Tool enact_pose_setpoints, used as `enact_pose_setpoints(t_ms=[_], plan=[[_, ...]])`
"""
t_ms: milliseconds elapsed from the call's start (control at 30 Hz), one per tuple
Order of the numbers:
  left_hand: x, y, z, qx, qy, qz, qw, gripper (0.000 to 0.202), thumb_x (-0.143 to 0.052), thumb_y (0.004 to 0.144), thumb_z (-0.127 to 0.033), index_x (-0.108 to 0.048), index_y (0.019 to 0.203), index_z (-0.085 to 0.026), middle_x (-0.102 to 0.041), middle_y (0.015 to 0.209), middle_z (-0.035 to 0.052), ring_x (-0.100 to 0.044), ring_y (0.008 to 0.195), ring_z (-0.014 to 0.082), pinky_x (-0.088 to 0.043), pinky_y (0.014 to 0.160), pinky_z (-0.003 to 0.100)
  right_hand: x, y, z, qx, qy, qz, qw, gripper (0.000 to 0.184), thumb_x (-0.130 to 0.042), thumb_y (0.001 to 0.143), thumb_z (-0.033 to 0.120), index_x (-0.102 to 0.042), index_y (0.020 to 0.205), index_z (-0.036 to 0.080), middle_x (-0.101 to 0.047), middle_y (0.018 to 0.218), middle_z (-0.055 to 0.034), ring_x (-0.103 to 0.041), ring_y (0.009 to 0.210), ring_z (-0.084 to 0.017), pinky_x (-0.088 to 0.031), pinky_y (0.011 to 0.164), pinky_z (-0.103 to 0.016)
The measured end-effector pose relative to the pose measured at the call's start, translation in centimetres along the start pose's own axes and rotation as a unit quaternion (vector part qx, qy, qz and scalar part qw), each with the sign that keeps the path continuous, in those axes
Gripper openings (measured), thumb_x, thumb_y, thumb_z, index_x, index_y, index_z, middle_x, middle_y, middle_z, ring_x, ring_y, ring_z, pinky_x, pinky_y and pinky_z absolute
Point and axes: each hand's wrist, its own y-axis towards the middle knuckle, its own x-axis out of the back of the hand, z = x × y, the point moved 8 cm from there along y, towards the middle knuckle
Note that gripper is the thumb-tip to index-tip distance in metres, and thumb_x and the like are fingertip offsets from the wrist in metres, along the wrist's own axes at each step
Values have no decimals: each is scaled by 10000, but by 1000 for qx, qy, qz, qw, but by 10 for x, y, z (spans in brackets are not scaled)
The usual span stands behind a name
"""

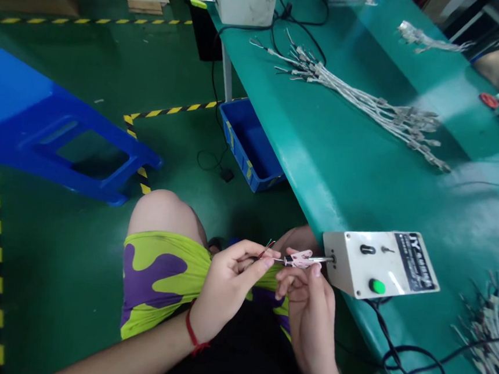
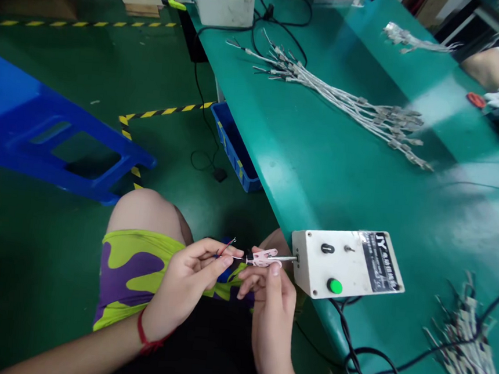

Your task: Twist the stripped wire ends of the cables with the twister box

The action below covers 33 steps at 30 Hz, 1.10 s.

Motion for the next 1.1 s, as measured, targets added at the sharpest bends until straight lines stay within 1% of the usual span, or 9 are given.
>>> enact_pose_setpoints(t_ms=[67, 133, 233, 300, 400, 467, 567, 800, 1100], plan=[[-2, 1, -1, -3, -5, 4, 1000, 114, -792, 934, -294, -802, 983, -192, -712, 734, 10, -628, 676, 104, -456, 552, 162, 1, 2, 0, 7, 40, -19, 999, 361, -601, 1031, 476, -699, 1235, 195, -688, 801, -34, -568, 632, -149, -464, 582, -279], [-3, 2, -1, -8, -12, 12, 1000, 90, -796, 933, -276, -802, 971, -194, -758, 793, 26, -693, 783, 129, -522, 645, 167, 5, 3, 1, 21, 70, -45, 996, 329, -646, 1012, 453, -696, 1226, 209, -666, 808, -20, -559, 649, -138, -470, 587, -267], [-5, 4, 1, -11, -39, 18, 999, 59, -799, 932, -245, -780, 938, -190, -824, 990, 60, -739, 873, 144, -581, 765, 194, 8, 4, 0, 24, 99, -48, 994, 231, -695, 989, 430, -726, 1061, 213, -599, 768, 5, -502, 625, -113, -457, 581, -255], [-5, 4, 3, -10, -61, 19, 998, 69, -795, 934, -230, -753, 902, -185, -832, 1052, 69, -760, 904, 151, -603, 830, 218, 7, 5, -2, 22, 119, -32, 992, 205, -692, 996, 416, -724, 977, 214, -533, 710, 24, -443, 601, -104, -420, 562, -246], [-6, 3, 5, -16, -86, 26, 996, 97, -793, 933, -213, -725, 871, -183, -837, 1073, 72, -780, 990, 173, -615, 904, 241, 7, 8, -5, 16, 146, -19, 989, 195, -660, 1024, 387, -731, 1108, 226, -484, 657, 44, -377, 576, -98, -374, 544, -234], [-7, 3, 5, -25, -91, 29, 995, 96, -789, 935, -204, -719, 873, -184, -834, 1105, 75, -776, 1063, 184, -612, 931, 239, 8, 9, -7, 14, 158, -22, 987, 231, -651, 1034, 358, -721, 1208, 223, -480, 630, 53, -358, 560, -93, -365, 541, -225], [-10, 5, 5, -35, -84, 30, 995, 102, -784, 935, -191, -706, 869, -183, -828, 1137, 80, -762, 1129, 192, -607, 964, 241, 9, 11, -9, 14, 168, -27, 985, 223, -656, 1033, 328, -729, 1206, 208, -490, 610, 56, -347, 543, -85, -359, 535, -216], [-15, 7, 2, -45, -56, 34, 997, 97, -771, 931, -168, -709, 857, -176, -826, 1128, 94, -769, 1120, 216, -609, 969, 270, 9, 11, -9, 10, 165, -24, 986, 231, -654, 1035, 351, -720, 1217, 226, -473, 596, 59, -343, 533, -89, -353, 532, -218], [-15, 8, 4, -55, -73, 29, 995, 94, -776, 929, -163, -734, 847, -179, -828, 1090, 75, -765, 1127, 212, -603, 993, 277, 10, 11, -10, 8, 174, -31, 984, 218, -659, 1031, 330, -717, 1220, 238, -472, 608, 59, -332, 535, -95, -356, 525, -222]])
